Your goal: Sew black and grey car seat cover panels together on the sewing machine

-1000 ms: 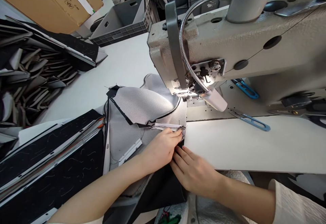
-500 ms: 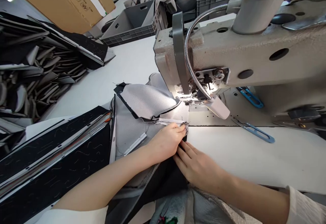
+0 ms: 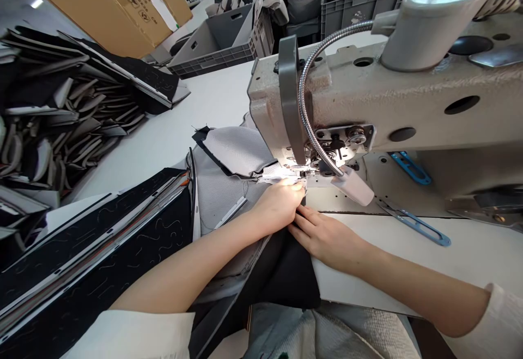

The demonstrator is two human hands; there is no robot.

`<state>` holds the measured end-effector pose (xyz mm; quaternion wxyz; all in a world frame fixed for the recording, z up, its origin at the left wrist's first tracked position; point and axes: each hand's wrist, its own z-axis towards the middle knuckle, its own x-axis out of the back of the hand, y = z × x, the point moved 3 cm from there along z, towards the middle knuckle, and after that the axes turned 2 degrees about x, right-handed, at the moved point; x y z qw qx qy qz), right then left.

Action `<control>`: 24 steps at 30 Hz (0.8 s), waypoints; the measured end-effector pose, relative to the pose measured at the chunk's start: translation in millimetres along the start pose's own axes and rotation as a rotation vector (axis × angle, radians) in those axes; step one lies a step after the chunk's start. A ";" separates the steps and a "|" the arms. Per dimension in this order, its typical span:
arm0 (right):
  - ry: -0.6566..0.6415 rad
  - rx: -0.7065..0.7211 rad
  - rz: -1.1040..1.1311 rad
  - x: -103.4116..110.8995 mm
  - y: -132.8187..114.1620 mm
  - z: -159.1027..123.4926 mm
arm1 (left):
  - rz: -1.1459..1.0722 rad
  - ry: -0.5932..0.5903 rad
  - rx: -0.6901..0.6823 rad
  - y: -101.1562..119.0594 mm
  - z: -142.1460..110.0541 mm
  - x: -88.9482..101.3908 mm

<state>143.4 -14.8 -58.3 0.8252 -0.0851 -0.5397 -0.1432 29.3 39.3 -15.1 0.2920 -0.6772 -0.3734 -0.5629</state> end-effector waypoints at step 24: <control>-0.001 -0.596 0.079 -8.0 67.5 1.4 | -0.053 0.081 -0.004 -7.9 -0.2 -7.3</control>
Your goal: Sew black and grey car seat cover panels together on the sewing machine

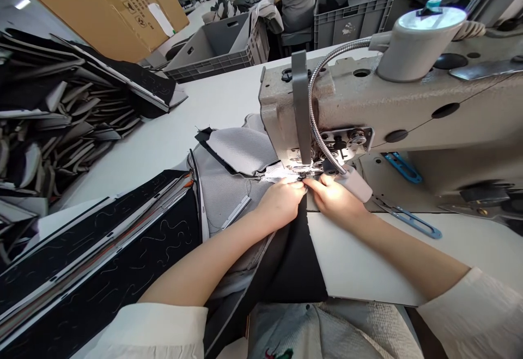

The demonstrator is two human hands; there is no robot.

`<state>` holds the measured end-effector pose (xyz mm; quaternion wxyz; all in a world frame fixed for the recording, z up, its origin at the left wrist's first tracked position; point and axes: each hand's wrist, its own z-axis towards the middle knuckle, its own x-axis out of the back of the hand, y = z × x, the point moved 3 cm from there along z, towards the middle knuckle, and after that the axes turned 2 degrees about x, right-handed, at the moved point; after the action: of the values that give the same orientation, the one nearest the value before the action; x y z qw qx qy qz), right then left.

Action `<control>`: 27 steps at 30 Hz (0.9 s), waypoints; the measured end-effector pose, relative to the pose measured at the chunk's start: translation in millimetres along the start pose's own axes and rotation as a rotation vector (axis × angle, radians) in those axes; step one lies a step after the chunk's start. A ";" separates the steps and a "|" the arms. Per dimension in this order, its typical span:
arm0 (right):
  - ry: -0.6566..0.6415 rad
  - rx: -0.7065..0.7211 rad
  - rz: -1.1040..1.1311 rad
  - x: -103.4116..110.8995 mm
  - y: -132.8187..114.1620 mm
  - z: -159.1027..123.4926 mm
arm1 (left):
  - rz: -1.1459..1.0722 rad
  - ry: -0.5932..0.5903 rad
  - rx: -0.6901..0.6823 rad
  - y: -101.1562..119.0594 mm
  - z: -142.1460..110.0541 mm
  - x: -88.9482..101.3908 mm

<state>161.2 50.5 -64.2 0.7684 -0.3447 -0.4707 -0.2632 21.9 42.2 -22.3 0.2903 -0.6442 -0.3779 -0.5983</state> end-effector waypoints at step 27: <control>0.015 -0.089 0.027 10.8 -10.2 -14.0 | 0.130 -0.060 0.046 7.5 5.9 -3.1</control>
<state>165.9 32.4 -55.9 0.7594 -0.3827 -0.4480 -0.2761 31.4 42.5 -25.5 0.3319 -0.6781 -0.3573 -0.5499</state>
